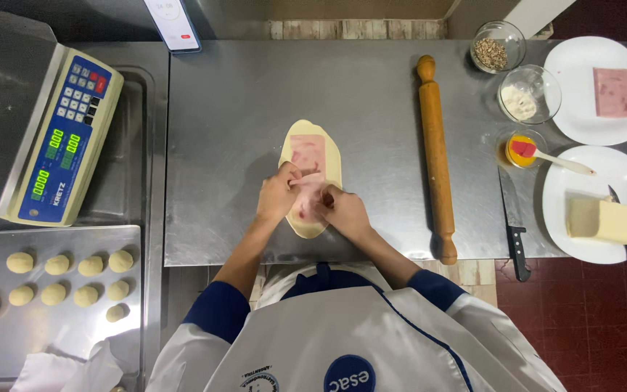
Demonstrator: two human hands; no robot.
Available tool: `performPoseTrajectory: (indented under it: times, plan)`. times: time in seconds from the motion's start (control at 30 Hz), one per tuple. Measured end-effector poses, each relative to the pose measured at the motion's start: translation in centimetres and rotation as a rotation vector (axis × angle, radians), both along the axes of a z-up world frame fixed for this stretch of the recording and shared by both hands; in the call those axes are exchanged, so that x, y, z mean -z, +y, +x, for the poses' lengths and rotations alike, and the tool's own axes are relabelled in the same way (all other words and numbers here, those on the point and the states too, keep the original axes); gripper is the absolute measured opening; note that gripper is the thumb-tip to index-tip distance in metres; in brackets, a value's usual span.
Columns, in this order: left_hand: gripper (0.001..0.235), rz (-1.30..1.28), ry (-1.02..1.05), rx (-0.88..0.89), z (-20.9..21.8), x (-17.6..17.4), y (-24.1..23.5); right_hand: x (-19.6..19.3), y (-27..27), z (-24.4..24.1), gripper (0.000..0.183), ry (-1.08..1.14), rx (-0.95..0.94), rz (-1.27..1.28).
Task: The person rolls a dough ball into a flat oval using a rolling pin. They place a slice of pastrami on the dough, cut it into strips, and then cut a block of cheese into small cubes, placing them on top of the pastrami.
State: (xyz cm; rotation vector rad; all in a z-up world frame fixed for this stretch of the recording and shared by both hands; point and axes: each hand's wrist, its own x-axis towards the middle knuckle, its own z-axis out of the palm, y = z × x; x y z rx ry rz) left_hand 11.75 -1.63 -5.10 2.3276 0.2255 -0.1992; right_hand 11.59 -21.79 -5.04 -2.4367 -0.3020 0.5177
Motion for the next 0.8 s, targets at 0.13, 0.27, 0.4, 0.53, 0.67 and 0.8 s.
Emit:
performPoseTrajectory:
  times: [0.13, 0.27, 0.4, 0.53, 0.67, 0.8]
  plan:
    - [0.024, 0.007, 0.033, 0.002, 0.2, 0.1, 0.4, 0.8, 0.2, 0.4, 0.03, -0.019, -0.014, -0.006]
    - [0.028, -0.019, -0.011, 0.029, 0.4, -0.3, 0.6, 0.8, 0.4, 0.4, 0.036, 0.193, 0.13, 0.243]
    - [0.034, -0.057, -0.008, 0.057, 0.8, -0.7, 1.0, -2.4, 0.3, 0.7, 0.046, 0.551, 0.306, 0.493]
    - [0.032, 0.006, 0.036, 0.08, 1.3, 0.3, 0.6, -3.2, 0.7, 1.0, 0.048, 0.291, 0.084, 0.138]
    - [0.032, 0.06, 0.03, 0.112, 1.0, -1.8, 0.2, -0.6, 0.4, 1.3, 0.043, 0.175, -0.023, -0.041]
    - [0.034, 0.133, 0.039, 0.144, 1.2, -0.8, 0.5, -0.9, 0.1, 1.2, 0.041, 0.084, -0.109, -0.199]
